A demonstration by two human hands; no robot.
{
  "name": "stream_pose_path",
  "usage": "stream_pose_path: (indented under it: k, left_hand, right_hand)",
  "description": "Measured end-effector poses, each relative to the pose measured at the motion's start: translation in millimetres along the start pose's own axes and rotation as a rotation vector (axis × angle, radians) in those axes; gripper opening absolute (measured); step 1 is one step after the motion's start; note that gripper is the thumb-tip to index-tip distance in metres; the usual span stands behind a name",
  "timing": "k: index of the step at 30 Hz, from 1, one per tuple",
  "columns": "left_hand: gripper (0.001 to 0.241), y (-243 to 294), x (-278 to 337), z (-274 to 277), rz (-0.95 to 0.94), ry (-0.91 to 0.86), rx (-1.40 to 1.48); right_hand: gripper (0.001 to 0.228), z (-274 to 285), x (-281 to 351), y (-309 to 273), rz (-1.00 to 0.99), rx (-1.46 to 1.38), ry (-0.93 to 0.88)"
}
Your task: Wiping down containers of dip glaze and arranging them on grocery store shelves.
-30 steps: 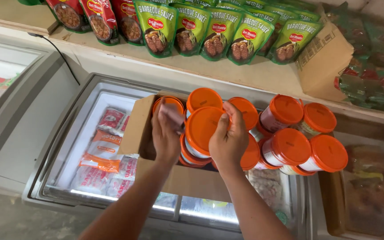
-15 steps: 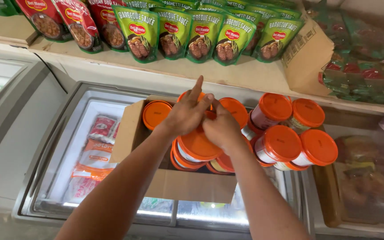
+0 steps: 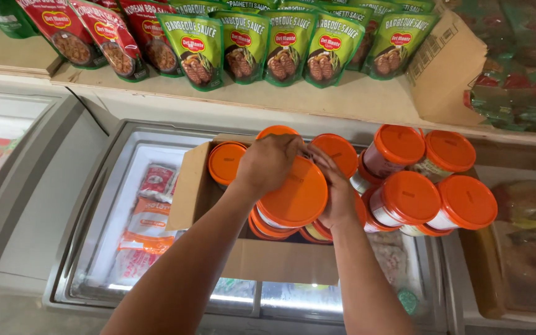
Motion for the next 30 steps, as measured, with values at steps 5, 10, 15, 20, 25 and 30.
stream_pose_path:
  k: [5,10,15,20,25,30]
  left_hand:
    - [0.034,-6,-8,-8,-0.209,0.124,-0.064]
    - [0.038,-4,-2,5,0.009,0.052,0.037]
    - [0.041,11,5,22,0.146,-0.013,0.002]
    - [0.043,15,12,27,0.222,0.022,0.099]
    - [0.042,7,3,18,0.210,0.070,0.124]
    - [0.043,9,4,23,0.250,0.047,0.167]
  right_hand:
    - [0.049,-8,66,60,0.363,0.073,0.298]
    - [0.051,-44,143,131,0.504,0.563,0.530]
    - [0.041,-25,167,168,0.607,0.608,0.251]
    - [0.039,-11,123,71,0.791,0.768,0.515]
    - [0.045,-36,114,96,0.554,0.717,0.446]
    - [0.045,-86,157,136,0.565,0.817,0.210]
Point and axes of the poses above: each hand's wrist, its own x-axis away from the middle knuckle, its own z-axis out of the back of the hand, y = z × x, the point moved 3 cm from there along -x, towards the middle knuckle, and after that the axes turned 4 degrees about -x, right-handed, at the moved point
